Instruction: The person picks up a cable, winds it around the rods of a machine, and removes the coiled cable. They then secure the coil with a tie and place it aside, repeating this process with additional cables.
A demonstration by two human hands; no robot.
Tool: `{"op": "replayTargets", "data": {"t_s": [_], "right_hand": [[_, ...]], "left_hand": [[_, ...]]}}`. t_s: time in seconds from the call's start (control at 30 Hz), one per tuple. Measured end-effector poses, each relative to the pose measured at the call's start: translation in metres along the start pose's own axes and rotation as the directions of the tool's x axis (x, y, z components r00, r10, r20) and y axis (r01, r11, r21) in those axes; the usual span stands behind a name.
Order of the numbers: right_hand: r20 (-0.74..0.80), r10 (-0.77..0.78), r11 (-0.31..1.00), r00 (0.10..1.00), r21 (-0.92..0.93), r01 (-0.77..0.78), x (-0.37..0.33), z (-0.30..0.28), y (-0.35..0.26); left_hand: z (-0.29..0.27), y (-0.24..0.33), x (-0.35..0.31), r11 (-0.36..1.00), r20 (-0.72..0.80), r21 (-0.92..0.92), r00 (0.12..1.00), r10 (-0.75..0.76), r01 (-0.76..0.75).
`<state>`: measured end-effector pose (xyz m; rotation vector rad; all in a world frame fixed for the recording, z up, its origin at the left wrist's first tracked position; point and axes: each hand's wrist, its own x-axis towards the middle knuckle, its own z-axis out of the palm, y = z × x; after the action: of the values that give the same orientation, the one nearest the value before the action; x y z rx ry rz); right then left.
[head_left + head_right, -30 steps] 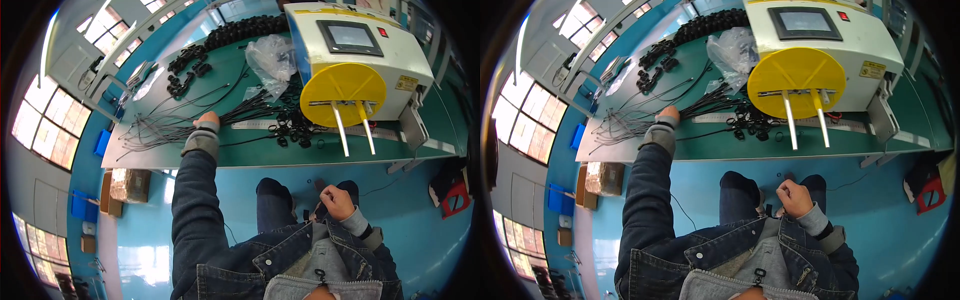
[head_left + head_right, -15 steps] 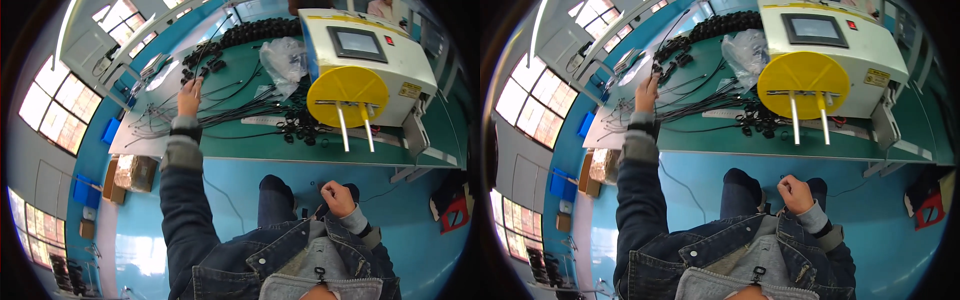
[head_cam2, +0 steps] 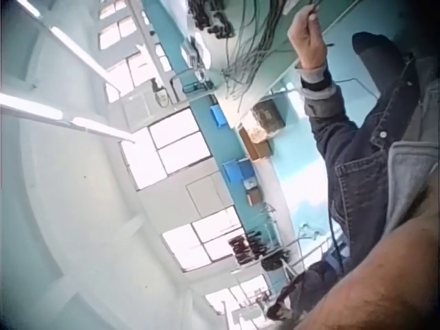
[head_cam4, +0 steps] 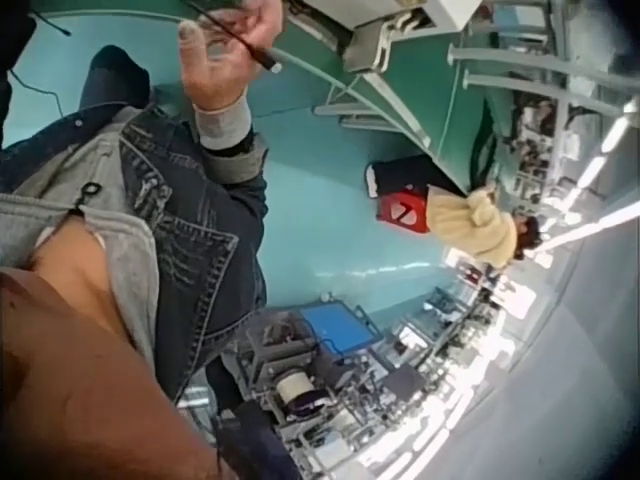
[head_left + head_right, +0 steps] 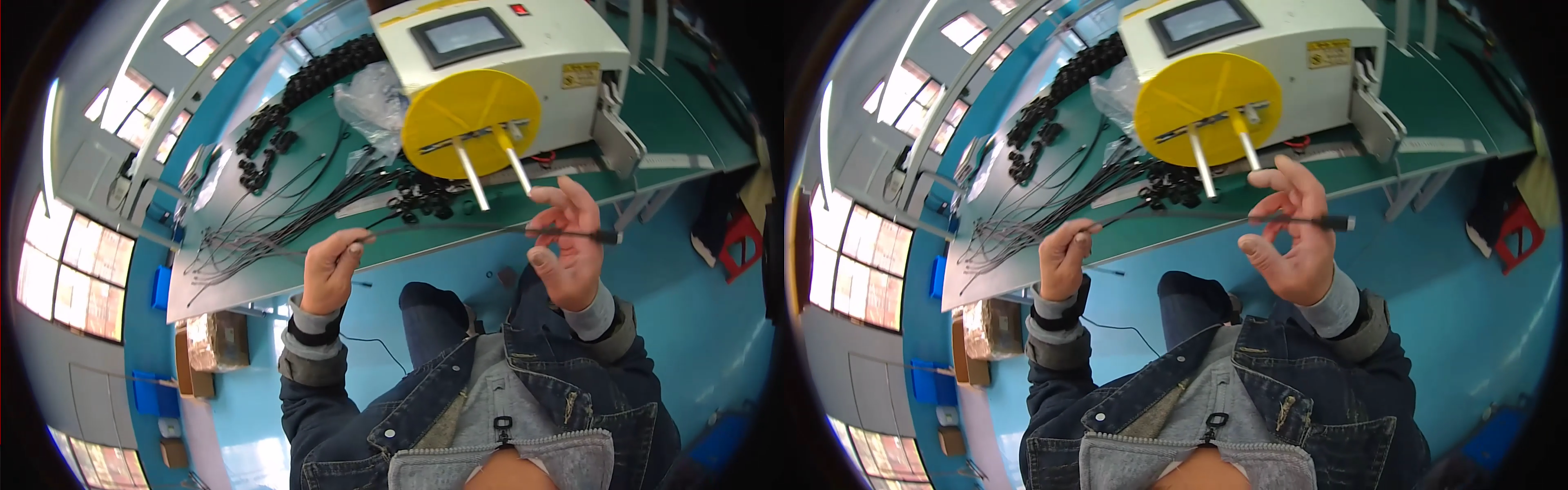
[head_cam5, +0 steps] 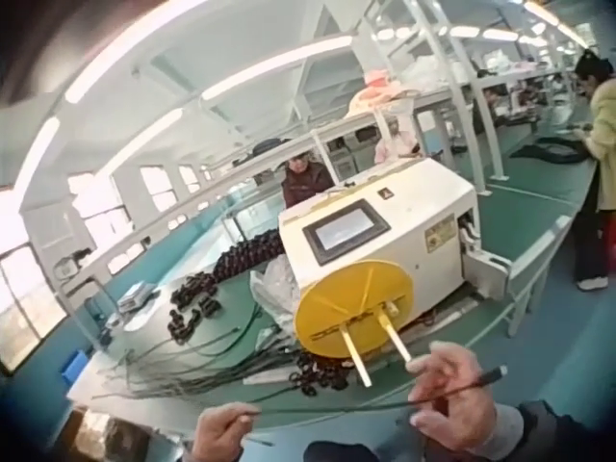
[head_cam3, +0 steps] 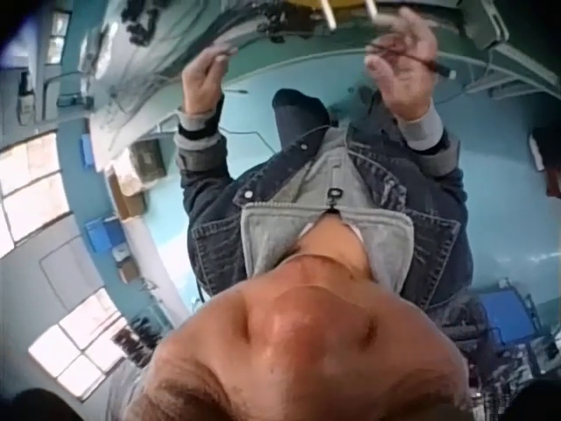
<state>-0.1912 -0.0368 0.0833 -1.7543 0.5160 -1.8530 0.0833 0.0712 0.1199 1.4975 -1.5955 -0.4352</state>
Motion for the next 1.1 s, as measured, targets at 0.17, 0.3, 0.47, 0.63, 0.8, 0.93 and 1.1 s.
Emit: {"op": "replayTargets", "data": {"t_s": [0.17, 0.3, 0.47, 0.63, 0.8, 0.93, 1.1], "right_hand": [[0.382, 0.565, 0.617, 0.731, 0.393, -0.682, -0.006, -0.044, 0.007], [0.624, 0.566, 0.392, 0.538, 0.371, -0.842, -0.025, -0.024, 0.019], [0.037, 0.456, 0.814, 0.889, 0.387, -0.433, -0.022, -0.036, 0.038], [0.265, -0.237, 0.784, 0.934, -0.516, 0.346, 0.005, -0.045, 0.032], [0.308, -0.290, 0.767, 0.906, -0.492, 0.413, 0.021, -0.036, 0.050], [0.246, -0.220, 0.835, 0.944, -0.454, 0.312, 0.030, -0.016, 0.086], [0.152, -0.071, 0.908, 0.986, -0.400, 0.127, 0.031, 0.006, 0.115]], "left_hand": [[0.043, -0.011, 0.003, 0.995, 0.166, 0.079, 0.985, 0.047, -0.061], [0.104, 0.029, 0.006, 0.981, 0.274, -0.174, 0.961, -0.036, 0.086], [0.117, 0.034, 0.026, 0.989, 0.100, -0.147, 0.995, -0.017, 0.031], [0.107, 0.043, 0.036, 0.965, 0.179, -0.237, 0.981, -0.070, 0.112], [0.095, 0.047, 0.065, 0.798, 0.305, -0.498, 0.930, -0.206, 0.340], [0.106, 0.028, 0.089, 0.946, -0.040, -0.312, 0.994, -0.104, 0.086], [0.115, 0.005, 0.105, 0.949, -0.135, -0.311, 0.986, -0.096, 0.050]]}}
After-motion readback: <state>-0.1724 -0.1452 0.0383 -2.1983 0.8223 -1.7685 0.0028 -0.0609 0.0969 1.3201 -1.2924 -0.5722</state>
